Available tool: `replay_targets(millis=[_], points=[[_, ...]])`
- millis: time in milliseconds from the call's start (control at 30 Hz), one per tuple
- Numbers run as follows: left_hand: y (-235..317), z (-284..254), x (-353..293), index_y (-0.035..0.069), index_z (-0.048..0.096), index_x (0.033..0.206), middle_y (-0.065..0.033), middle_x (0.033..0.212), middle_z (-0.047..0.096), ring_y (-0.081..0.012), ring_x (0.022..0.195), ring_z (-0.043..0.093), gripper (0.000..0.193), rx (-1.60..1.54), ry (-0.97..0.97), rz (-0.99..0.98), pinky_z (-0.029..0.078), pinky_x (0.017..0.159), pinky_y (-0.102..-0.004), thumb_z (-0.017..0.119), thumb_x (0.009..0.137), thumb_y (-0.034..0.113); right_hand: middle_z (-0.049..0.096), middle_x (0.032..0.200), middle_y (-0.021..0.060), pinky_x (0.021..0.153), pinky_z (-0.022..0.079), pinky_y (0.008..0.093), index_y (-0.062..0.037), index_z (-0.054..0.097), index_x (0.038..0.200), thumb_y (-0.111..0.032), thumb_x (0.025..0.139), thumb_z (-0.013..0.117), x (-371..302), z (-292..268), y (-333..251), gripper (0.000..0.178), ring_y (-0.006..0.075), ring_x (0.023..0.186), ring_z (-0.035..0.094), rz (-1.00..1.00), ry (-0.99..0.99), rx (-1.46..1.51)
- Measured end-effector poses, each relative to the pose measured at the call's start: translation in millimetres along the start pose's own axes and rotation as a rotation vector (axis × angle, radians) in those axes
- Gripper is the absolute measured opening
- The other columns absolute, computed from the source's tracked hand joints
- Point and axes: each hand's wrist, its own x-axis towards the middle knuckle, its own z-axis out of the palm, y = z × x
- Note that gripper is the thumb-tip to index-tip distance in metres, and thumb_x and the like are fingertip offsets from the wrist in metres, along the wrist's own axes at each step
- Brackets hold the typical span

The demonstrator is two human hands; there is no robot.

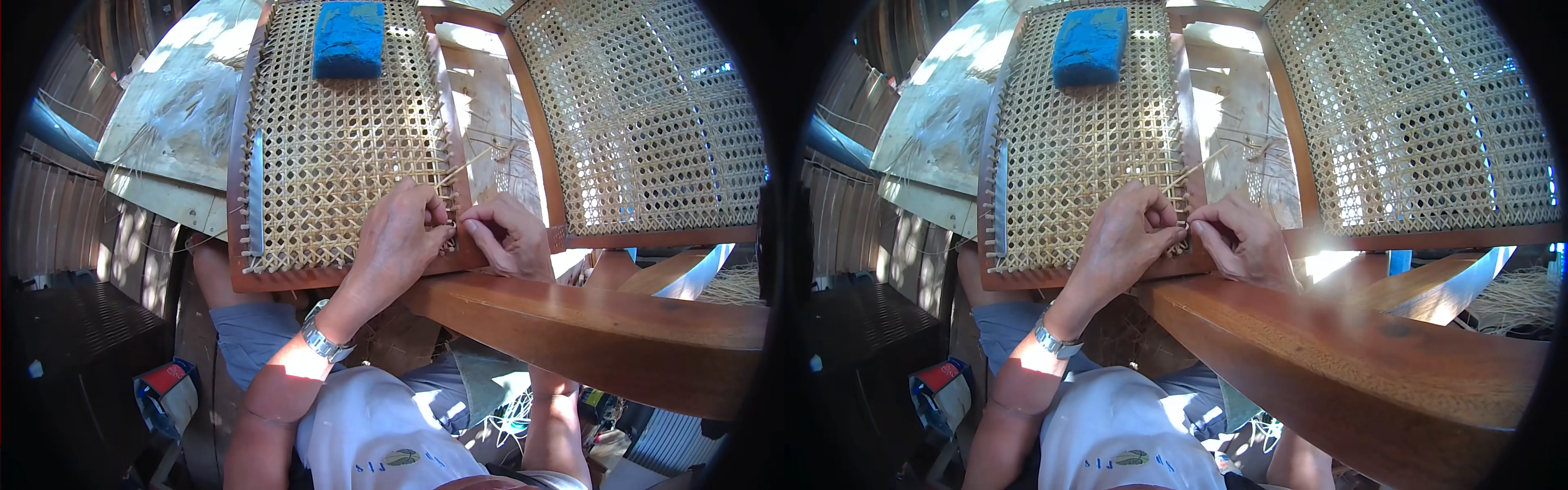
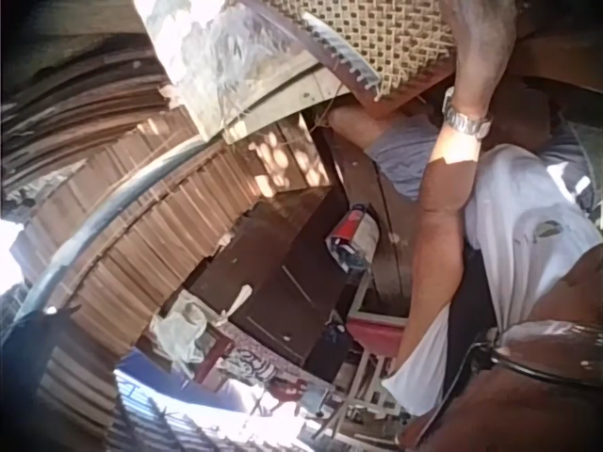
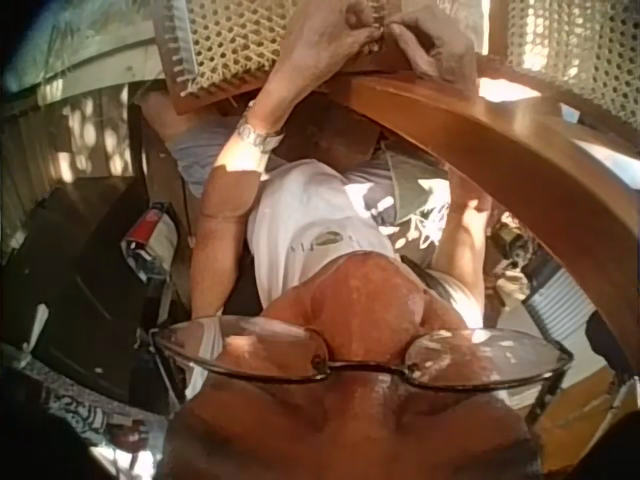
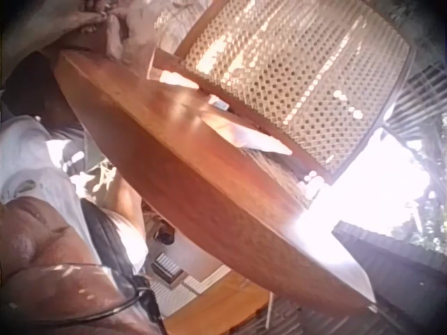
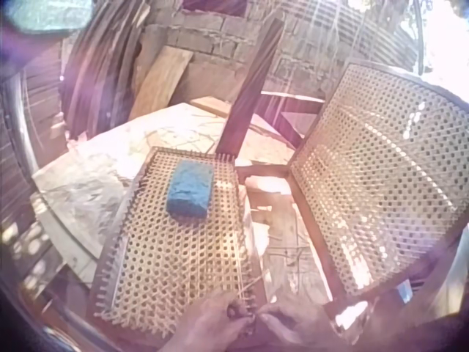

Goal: Weaving cane strips into a chair frame using an awl and hammer.

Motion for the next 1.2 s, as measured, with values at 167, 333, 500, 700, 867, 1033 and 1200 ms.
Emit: replay_targets(millis=[167, 333, 500, 700, 867, 1033, 1200], points=[[2, 1, 1, 0.0, 0.061, 0.082, -0.0155, 0.086, 0.059, -0.0356, 0.081, 0.063, 0.017, -0.029, -0.005, 0.035, 0.049, 0.071, -0.0447, 0.076, 0.075, 0.005, 0.062, 0.087, 0.0068, 0.066, 0.047, 0.0283, -0.0007, 0.071, 0.099, -0.001, 0.087, 0.074, 2, 1, 13, 0.012, 0.016, 0.076, 0.06, 0.025, -0.069, -0.008], [6, 1, 0, 0.0, 0.061, 0.082, -0.0157, 0.086, 0.059, -0.0355, 0.081, 0.063, 0.016, 0.038, 0.014, 0.0, 0.049, 0.071, -0.0451, 0.076, 0.076, 0.005, 0.062, 0.089, 0.0061, 0.064, 0.046, 0.0272, -0.0003, 0.071, 0.097, -0.003, 0.086, 0.075, 6, 1, 19, 0.011, 0.0137, 0.075, 0.059, -0.023, -0.073, -0.002], [-2, 0, 0, 0.0, 0.062, 0.083, -0.0157, 0.086, 0.059, -0.0356, 0.081, 0.062, 0.017, -0.026, -0.009, 0.007, 0.049, 0.071, -0.0452, 0.076, 0.076, 0.006, 0.062, 0.083, 0.0015, 0.061, 0.042, 0.0236, -0.0005, 0.072, 0.094, -0.003, 0.087, 0.075, 8, 5, 8, 0.009, 0.0068, 0.069, 0.053, 0.201, -0.1, 0.084], [-3, 0, 0, 0.0, 0.062, 0.085, -0.0153, 0.087, 0.058, -0.0353, 0.081, 0.062, 0.016, -0.042, -0.009, 0.005, 0.049, 0.071, -0.045, 0.075, 0.077, 0.005, 0.061, 0.078, -0.0016, 0.055, 0.038, 0.0212, -0.0012, 0.072, 0.091, -0.005, 0.087, 0.076, 5, 6, 9, 0.007, 0.0024, 0.064, 0.048, 0.124, -0.066, 0.092], [-3, 1, 1, 0.001, 0.063, 0.085, -0.0151, 0.088, 0.059, -0.0359, 0.082, 0.062, 0.014, -0.053, -0.015, -0.001, 0.049, 0.071, -0.0454, 0.074, 0.077, 0.005, 0.061, 0.077, -0.0042, 0.054, 0.038, 0.0186, -0.0027, 0.07, 0.095, -0.006, 0.088, 0.076, 7, 13, 10, 0.01, 0.0003, 0.063, 0.047, 0.292, -0.024, 0.142], [2, 4, 1, 0.002, 0.062, 0.082, -0.0151, 0.087, 0.06, -0.0362, 0.084, 0.063, 0.014, 0.044, 0.039, -0.032, 0.049, 0.073, -0.0462, 0.074, 0.076, 0.007, 0.06, 0.076, -0.0065, 0.055, 0.038, 0.0167, -0.0039, 0.067, 0.099, -0.007, 0.09, 0.075, 6, 13, 16, 0.012, -0.0014, 0.063, 0.046, 0.353, -0.023, 0.172], [2, 7, 2, 0.004, 0.064, 0.081, -0.0087, 0.08, 0.059, -0.0241, 0.075, 0.062, 0.018, 0.085, 0.04, -0.067, 0.05, 0.069, -0.0382, 0.079, 0.075, 0.013, 0.058, 0.074, -0.0074, 0.053, 0.034, 0.0157, -0.0037, 0.066, 0.098, -0.009, 0.094, 0.071, 4, 13, 16, 0.009, -0.0016, 0.06, 0.045, 0.44, 0.034, 0.371]])
